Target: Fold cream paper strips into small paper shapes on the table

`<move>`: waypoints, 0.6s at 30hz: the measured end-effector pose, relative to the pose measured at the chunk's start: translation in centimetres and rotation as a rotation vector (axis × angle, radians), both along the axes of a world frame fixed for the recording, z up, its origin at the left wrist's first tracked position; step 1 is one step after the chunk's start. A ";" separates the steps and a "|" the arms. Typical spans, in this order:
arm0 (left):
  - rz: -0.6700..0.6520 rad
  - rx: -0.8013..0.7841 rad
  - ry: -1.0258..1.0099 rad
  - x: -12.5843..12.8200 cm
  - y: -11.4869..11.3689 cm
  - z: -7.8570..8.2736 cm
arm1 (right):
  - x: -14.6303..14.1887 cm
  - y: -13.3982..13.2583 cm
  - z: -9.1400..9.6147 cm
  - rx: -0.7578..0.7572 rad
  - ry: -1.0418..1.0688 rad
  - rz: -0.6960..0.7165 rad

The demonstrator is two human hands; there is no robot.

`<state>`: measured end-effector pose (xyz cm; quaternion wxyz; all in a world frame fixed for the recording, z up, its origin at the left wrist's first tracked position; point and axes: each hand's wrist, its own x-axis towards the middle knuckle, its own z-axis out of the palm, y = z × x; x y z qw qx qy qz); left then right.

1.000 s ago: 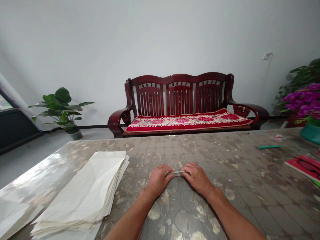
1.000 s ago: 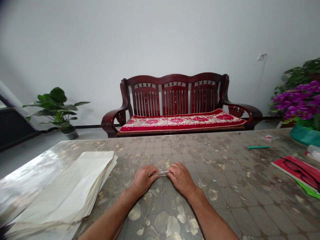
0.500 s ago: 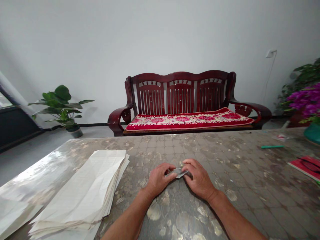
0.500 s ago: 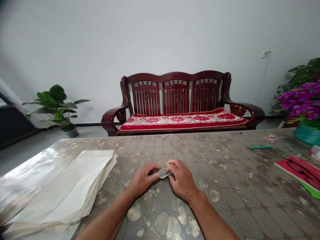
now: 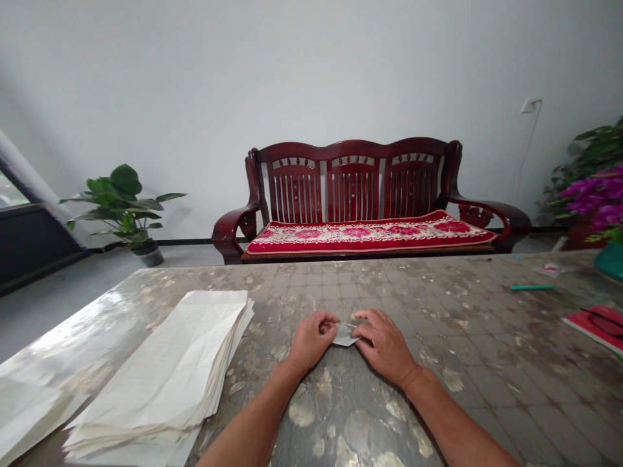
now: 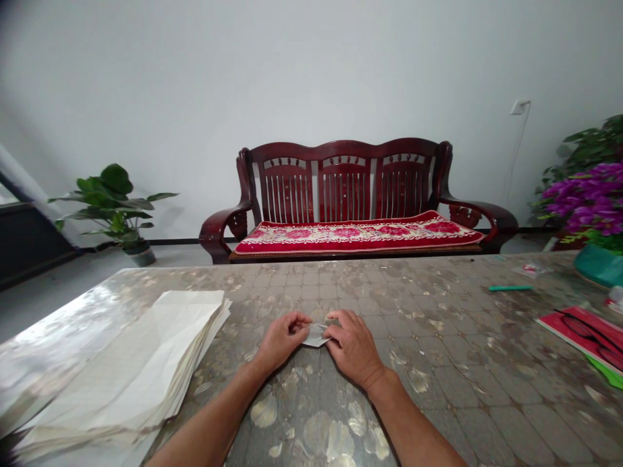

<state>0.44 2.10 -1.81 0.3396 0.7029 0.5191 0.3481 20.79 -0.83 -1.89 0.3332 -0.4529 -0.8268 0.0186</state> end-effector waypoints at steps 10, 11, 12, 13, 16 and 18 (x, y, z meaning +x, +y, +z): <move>0.055 -0.089 0.158 1.0 0.6 1.0 | 0.0 0.3 -0.5 -0.036 -0.055 0.014; 0.064 -0.077 0.160 1.0 0.5 1.0 | 0.0 0.2 -0.4 -0.037 -0.060 0.015; 0.075 -0.061 0.163 1.0 0.4 1.1 | 0.0 0.2 -0.4 -0.035 -0.062 0.017; 0.085 -0.045 0.167 1.1 0.3 1.1 | 0.0 0.2 -0.4 -0.031 -0.061 0.021; 0.113 -0.012 0.182 1.2 0.1 1.0 | 0.0 0.2 -0.4 -0.021 -0.050 0.040; 0.120 0.003 0.188 1.3 0.0 0.7 | 0.0 0.1 -0.3 -0.028 -0.051 0.053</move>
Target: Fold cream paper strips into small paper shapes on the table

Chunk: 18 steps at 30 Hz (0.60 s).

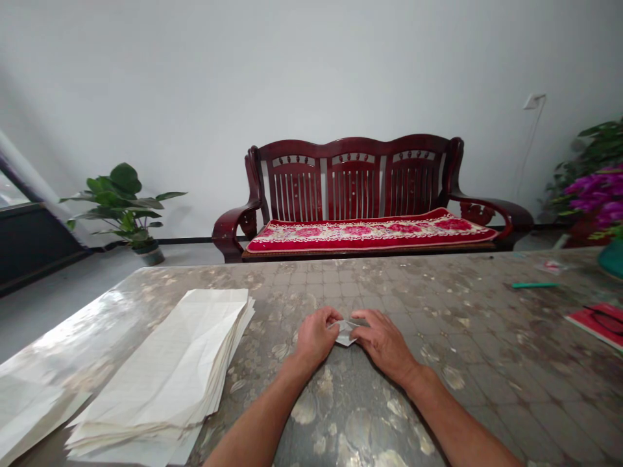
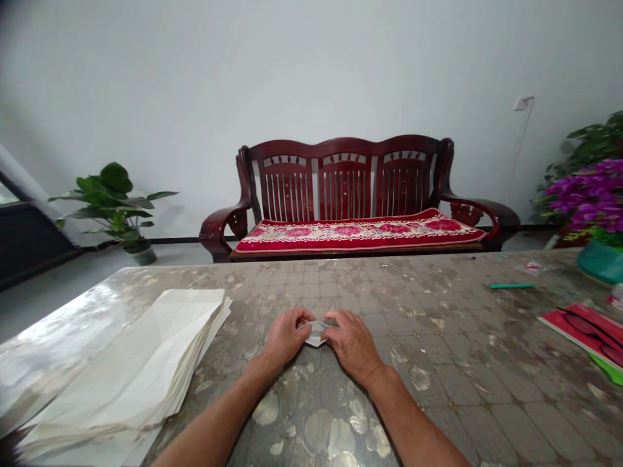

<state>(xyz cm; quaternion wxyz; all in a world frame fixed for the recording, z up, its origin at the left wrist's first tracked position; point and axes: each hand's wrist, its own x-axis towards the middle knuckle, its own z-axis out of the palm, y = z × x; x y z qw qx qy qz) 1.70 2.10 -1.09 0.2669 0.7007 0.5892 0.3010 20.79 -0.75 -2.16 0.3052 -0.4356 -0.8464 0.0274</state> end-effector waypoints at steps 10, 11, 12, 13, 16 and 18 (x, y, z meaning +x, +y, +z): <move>0.108 -0.062 -0.582 -0.3 0.4 -0.2 | 0.0 0.7 0.0 -0.237 0.492 -0.126; 0.143 -0.089 -0.684 -0.3 0.3 -0.2 | 0.0 0.9 -0.1 -0.303 0.633 -0.187; 0.172 -0.108 -0.758 -0.2 0.2 -0.3 | 0.0 1.1 -0.1 -0.377 0.766 -0.238; 0.187 -0.120 -0.803 0.0 0.1 -0.4 | -0.1 1.2 -0.1 -0.454 0.881 -0.272; 0.134 -0.151 -0.849 1.0 -0.3 -1.0 | -0.8 1.0 0.3 -0.643 1.084 -0.261; 0.063 -0.161 -0.876 1.8 -0.5 -1.2 | -1.4 0.5 0.7 -0.717 1.141 -0.197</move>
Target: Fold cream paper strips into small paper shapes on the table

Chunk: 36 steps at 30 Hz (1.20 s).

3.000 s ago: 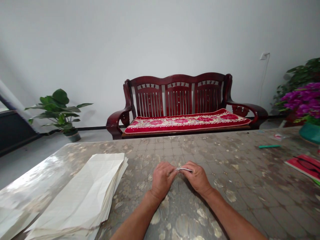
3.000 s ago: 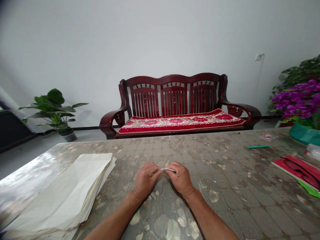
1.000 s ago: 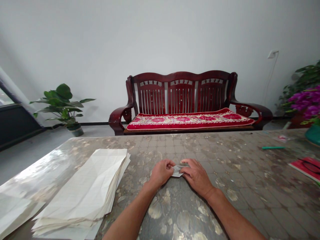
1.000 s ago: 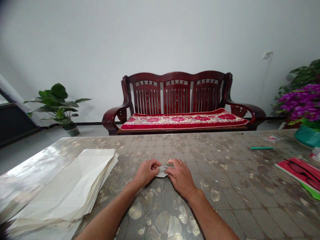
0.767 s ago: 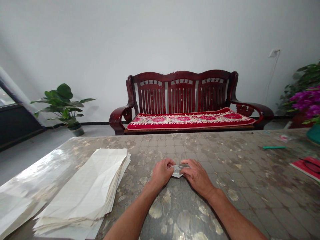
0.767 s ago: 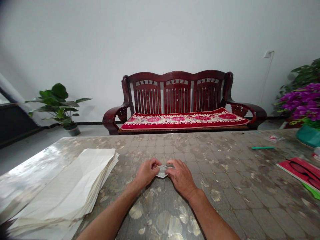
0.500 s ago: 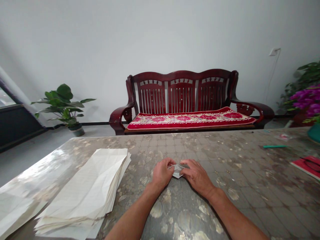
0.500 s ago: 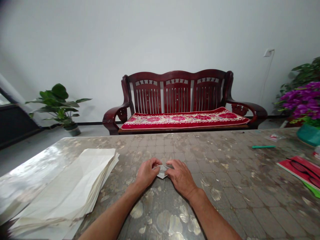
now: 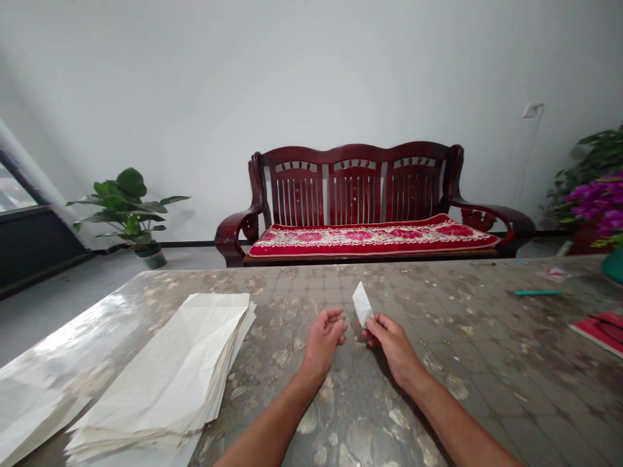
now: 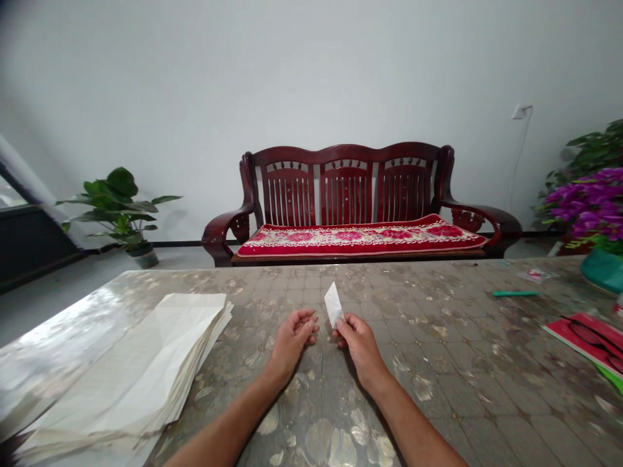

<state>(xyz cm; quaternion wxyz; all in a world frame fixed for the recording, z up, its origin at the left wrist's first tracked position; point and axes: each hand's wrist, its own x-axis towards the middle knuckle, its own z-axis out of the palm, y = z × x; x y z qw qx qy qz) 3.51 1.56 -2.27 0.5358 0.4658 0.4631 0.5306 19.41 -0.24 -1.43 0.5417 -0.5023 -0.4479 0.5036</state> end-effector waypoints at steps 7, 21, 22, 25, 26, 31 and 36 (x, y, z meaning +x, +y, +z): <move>-0.163 0.108 -0.086 1.0 -0.2 0.9 | -1.0 -0.7 0.4 -0.028 0.100 0.233; -0.257 -0.015 -0.151 0.1 -0.6 2.1 | -0.9 -0.5 -0.3 0.034 -0.035 0.305; -0.255 -0.022 -0.145 0.0 -0.6 2.0 | -0.9 -0.5 -0.4 0.045 -0.059 0.306; -0.220 -0.021 -0.100 -0.1 -0.2 1.6 | -0.9 -0.6 -0.5 0.093 -0.170 0.311; -0.205 -0.014 -0.083 -0.1 0.0 1.4 | -0.8 -0.6 -0.5 0.114 -0.212 0.312; -0.064 0.034 0.002 -0.1 0.9 0.5 | -0.7 -0.9 -0.5 0.223 -0.450 0.285; -0.075 -0.096 0.078 -0.5 0.7 0.2 | -1.2 -1.6 0.1 0.391 -0.796 0.128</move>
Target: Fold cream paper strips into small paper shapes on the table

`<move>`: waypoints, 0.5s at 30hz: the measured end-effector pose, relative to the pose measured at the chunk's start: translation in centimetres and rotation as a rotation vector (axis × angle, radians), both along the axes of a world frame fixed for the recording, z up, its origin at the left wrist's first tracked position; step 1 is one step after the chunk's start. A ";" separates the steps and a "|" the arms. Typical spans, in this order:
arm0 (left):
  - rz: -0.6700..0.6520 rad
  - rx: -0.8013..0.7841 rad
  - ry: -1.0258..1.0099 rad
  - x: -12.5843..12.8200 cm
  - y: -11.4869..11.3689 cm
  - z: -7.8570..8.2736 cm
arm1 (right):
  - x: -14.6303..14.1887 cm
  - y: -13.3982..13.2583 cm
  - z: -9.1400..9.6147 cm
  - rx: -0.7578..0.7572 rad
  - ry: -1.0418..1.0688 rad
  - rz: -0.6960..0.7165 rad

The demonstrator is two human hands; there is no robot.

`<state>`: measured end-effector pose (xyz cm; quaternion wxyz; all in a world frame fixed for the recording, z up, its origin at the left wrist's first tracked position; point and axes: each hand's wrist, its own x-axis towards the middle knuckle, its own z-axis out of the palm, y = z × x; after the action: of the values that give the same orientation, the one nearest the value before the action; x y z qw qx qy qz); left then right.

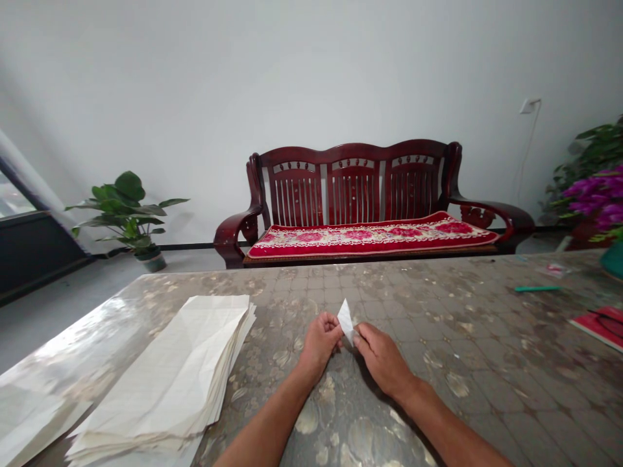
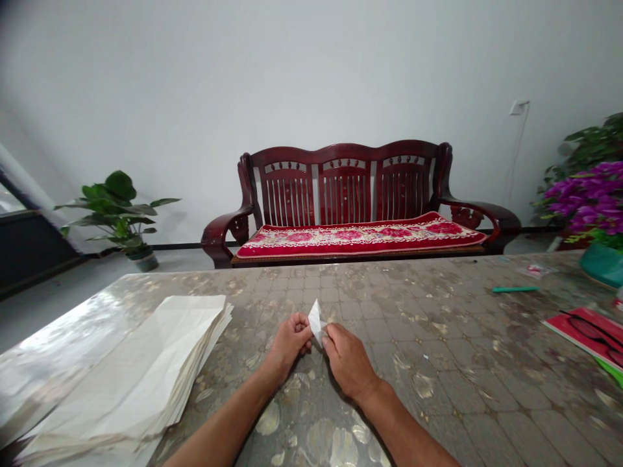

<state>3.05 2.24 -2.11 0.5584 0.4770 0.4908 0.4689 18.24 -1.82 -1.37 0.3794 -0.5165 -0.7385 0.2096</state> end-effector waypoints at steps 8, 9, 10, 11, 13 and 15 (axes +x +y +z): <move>-0.092 -0.072 -0.169 -0.4 -1.0 1.4 | -0.3 -0.2 0.2 0.281 -0.280 -0.058; -0.096 -0.070 -0.142 -0.3 -1.1 1.6 | -0.3 -0.2 0.1 0.301 -0.316 -0.066; -0.097 -0.069 -0.112 -0.2 -1.1 1.7 | -0.2 -0.1 0.1 0.323 -0.351 -0.073; -0.098 -0.070 -0.085 -0.1 -1.2 1.9 | -0.2 -0.1 0.0 0.346 -0.382 -0.078; -0.109 -0.078 -0.055 0.1 -1.4 2.2 | -0.2 -0.3 0.2 0.388 -0.425 -0.078; -0.112 -0.085 -0.050 0.2 -1.5 2.4 | -0.2 -0.5 0.5 0.401 -0.417 -0.053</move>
<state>3.24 0.78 0.31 0.6156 0.4678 0.4686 0.4274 18.03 -2.31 -0.85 0.3192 -0.4823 -0.8135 -0.0612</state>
